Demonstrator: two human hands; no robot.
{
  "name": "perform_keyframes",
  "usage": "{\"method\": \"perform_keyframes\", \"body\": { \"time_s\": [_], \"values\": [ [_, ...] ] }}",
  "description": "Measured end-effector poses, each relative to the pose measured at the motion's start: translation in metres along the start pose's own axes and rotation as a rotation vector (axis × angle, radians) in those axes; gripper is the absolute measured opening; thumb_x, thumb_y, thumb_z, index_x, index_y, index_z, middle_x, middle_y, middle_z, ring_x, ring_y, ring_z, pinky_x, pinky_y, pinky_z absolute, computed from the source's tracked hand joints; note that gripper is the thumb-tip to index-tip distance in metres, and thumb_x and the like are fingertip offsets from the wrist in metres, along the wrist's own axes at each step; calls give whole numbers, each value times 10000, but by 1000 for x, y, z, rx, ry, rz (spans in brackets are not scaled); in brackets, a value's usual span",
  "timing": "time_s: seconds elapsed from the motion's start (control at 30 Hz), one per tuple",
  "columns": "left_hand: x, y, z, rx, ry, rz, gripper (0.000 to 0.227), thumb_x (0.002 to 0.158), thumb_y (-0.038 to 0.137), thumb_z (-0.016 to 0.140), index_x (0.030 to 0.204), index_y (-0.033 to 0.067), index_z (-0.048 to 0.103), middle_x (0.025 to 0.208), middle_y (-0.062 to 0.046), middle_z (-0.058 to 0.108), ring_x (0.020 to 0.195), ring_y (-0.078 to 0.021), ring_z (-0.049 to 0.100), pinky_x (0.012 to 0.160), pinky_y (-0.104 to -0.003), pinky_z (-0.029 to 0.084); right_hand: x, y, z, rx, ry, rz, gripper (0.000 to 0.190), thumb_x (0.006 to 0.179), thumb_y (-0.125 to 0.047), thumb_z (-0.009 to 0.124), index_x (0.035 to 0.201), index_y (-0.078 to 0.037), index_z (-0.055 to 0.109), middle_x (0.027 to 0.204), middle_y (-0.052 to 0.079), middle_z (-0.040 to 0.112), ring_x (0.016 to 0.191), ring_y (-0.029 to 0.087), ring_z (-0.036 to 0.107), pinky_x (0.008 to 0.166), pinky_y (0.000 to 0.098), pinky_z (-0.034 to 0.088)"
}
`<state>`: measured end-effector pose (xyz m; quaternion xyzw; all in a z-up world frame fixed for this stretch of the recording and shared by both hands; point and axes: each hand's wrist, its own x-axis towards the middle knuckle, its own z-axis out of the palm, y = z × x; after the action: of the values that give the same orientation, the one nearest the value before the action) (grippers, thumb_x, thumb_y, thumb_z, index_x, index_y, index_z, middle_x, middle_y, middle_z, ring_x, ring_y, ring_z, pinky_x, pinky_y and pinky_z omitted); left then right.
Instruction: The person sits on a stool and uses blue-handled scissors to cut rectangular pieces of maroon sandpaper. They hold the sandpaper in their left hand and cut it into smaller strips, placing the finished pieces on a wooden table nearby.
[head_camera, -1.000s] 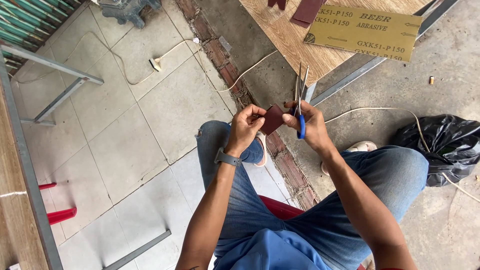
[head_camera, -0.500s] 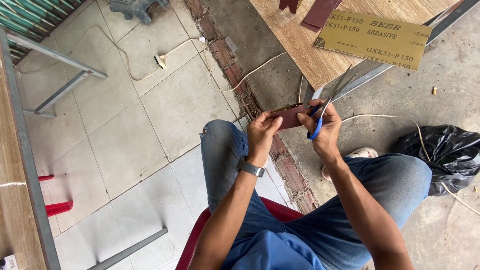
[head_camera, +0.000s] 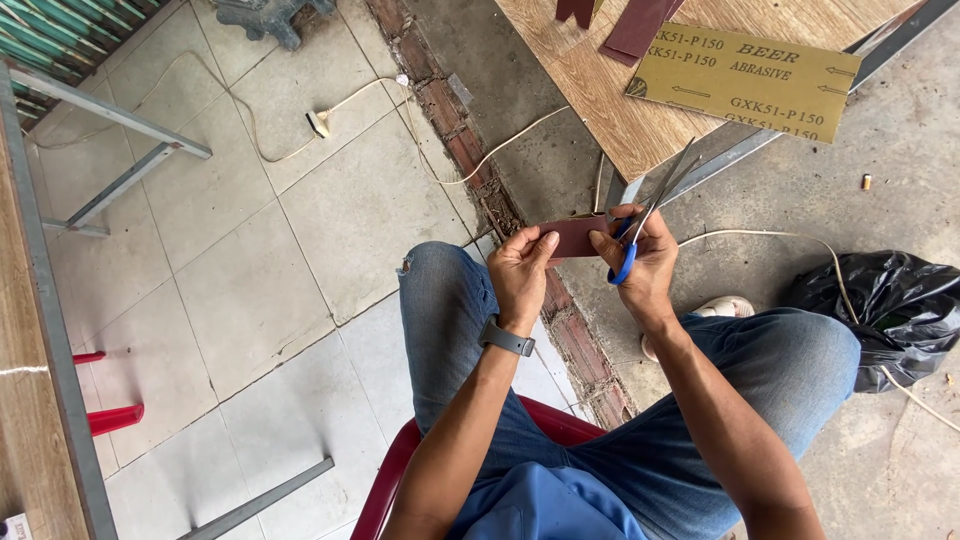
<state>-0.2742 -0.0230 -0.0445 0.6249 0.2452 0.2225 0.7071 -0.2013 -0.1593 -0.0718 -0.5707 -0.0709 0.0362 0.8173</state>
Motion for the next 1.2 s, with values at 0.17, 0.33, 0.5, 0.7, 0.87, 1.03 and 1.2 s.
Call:
{"method": "perform_keyframes", "body": {
  "time_s": [0.17,0.33,0.5,0.7,0.87,1.03,1.2],
  "values": [
    [3,-8,-7,-26,7,37,146,938,36,746,1074,-16,759,940,-260,758,823,-276,764,683,-374,668,-4,-13,1,-24,-60,15,459,796,-1,880,1183,-22,635,830,104,698,757,112,694,733,228,570],
    [10,7,-39,7,79,123,154,934,35,752,1075,-27,749,949,-278,753,809,-301,768,660,-385,669,20,-87,-8,-253,-234,91,822,676,-78,931,1366,-52,486,930,194,675,866,251,674,770,356,576],
    [12,42,-67,159,165,185,124,897,74,781,984,-13,771,890,-199,787,783,-213,771,662,-334,644,77,-136,4,-1015,-143,172,648,825,-184,751,1389,-235,438,909,164,693,933,418,675,837,548,475],
    [4,39,-95,98,208,157,139,908,74,778,1005,-25,788,905,-224,789,796,-248,778,669,-341,643,200,-60,-8,-1644,38,-100,177,759,-283,833,913,-197,816,662,100,720,647,344,740,602,447,623],
    [2,33,-117,24,250,112,156,893,86,774,986,-38,764,885,-185,785,750,-227,754,621,-328,655,247,-58,11,-1683,20,109,183,788,-93,768,970,-67,766,747,119,703,643,255,682,523,362,618],
    [3,47,-130,-54,283,90,136,885,102,764,948,-17,745,876,-151,775,734,-208,731,600,-295,659,238,-92,45,-1695,-74,327,214,903,-42,720,1106,7,671,833,111,654,668,210,609,523,340,603],
    [5,73,-125,-106,259,157,163,872,89,784,994,-17,761,898,-139,793,822,-198,759,730,-303,661,229,-80,38,-1757,-148,181,386,1063,-345,724,1059,40,743,722,104,693,477,119,517,287,274,419]
  ]
}}
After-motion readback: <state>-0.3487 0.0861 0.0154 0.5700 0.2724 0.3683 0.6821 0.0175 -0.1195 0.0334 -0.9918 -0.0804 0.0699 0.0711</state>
